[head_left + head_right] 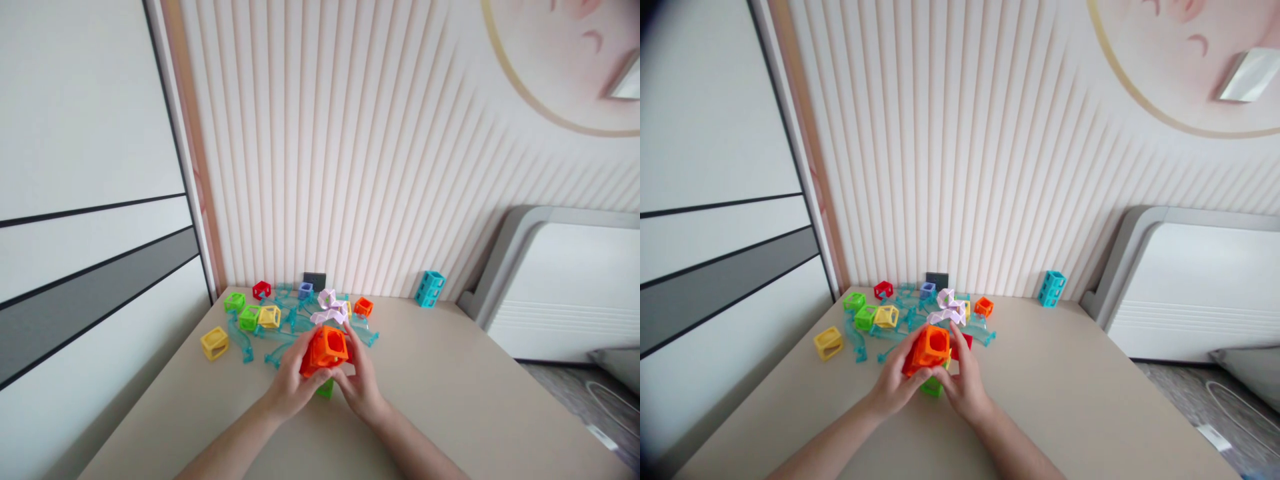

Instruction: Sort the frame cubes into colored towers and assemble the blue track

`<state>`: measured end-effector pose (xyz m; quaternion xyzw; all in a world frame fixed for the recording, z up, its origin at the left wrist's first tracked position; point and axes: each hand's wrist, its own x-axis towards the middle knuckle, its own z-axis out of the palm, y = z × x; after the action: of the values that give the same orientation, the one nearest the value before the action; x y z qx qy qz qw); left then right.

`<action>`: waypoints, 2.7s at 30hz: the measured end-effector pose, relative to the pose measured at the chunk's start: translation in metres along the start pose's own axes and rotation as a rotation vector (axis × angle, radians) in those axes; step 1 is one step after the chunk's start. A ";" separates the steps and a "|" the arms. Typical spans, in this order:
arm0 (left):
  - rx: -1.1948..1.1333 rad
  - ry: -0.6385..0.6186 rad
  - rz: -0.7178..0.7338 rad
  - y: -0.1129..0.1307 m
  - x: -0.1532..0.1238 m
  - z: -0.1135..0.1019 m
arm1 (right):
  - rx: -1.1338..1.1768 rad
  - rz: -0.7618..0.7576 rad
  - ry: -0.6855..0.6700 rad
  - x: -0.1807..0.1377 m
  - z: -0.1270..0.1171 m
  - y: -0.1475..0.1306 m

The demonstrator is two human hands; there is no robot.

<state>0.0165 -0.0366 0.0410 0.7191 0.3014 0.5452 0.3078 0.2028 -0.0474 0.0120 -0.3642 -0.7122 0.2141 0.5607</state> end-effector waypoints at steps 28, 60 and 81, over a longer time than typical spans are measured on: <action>-0.080 0.180 -0.210 -0.007 0.004 -0.002 | -0.521 0.438 0.278 0.075 -0.105 0.108; 0.471 -0.062 0.089 0.005 0.000 0.002 | 0.092 0.040 0.216 0.020 -0.022 -0.015; 0.510 -0.047 0.148 0.002 -0.005 0.006 | 0.378 0.243 0.013 0.008 -0.009 -0.005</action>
<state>0.0212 -0.0423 0.0389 0.8061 0.3685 0.4557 0.0828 0.2093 -0.0457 0.0229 -0.3370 -0.6067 0.4073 0.5936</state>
